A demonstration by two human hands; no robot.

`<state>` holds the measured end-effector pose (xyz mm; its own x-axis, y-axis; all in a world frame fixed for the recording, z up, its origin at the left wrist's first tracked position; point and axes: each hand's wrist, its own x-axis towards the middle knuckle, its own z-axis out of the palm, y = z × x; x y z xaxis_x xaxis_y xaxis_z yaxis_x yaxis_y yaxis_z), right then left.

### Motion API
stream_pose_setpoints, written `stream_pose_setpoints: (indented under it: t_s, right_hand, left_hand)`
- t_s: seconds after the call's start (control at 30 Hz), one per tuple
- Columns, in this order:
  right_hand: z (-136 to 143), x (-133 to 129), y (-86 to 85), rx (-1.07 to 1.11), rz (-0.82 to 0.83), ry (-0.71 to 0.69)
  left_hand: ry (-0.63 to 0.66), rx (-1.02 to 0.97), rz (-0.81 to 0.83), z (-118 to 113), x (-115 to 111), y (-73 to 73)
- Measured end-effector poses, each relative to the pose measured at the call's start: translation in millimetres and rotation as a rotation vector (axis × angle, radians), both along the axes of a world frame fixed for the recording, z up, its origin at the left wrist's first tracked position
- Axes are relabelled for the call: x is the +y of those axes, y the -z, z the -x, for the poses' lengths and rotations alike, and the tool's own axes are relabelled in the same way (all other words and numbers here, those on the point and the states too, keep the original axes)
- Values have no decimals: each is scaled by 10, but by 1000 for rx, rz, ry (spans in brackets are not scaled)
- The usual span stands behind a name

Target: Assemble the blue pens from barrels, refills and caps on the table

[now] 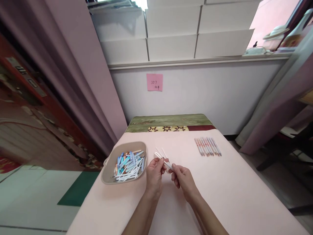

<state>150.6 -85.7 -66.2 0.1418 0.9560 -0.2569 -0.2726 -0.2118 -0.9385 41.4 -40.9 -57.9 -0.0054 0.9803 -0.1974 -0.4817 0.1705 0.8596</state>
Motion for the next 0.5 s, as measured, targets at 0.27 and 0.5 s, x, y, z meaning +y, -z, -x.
stream_pose_setpoints:
  t_s: [0.27, 0.5]
  right_hand:
    - [-42, 94, -1, 46, 87, -19]
    - [-57, 167, -2, 98, 1, 40]
  left_hand:
    - [-22, 49, -53, -33, 147, 16]
    - [-12, 88, -58, -54, 266, 15]
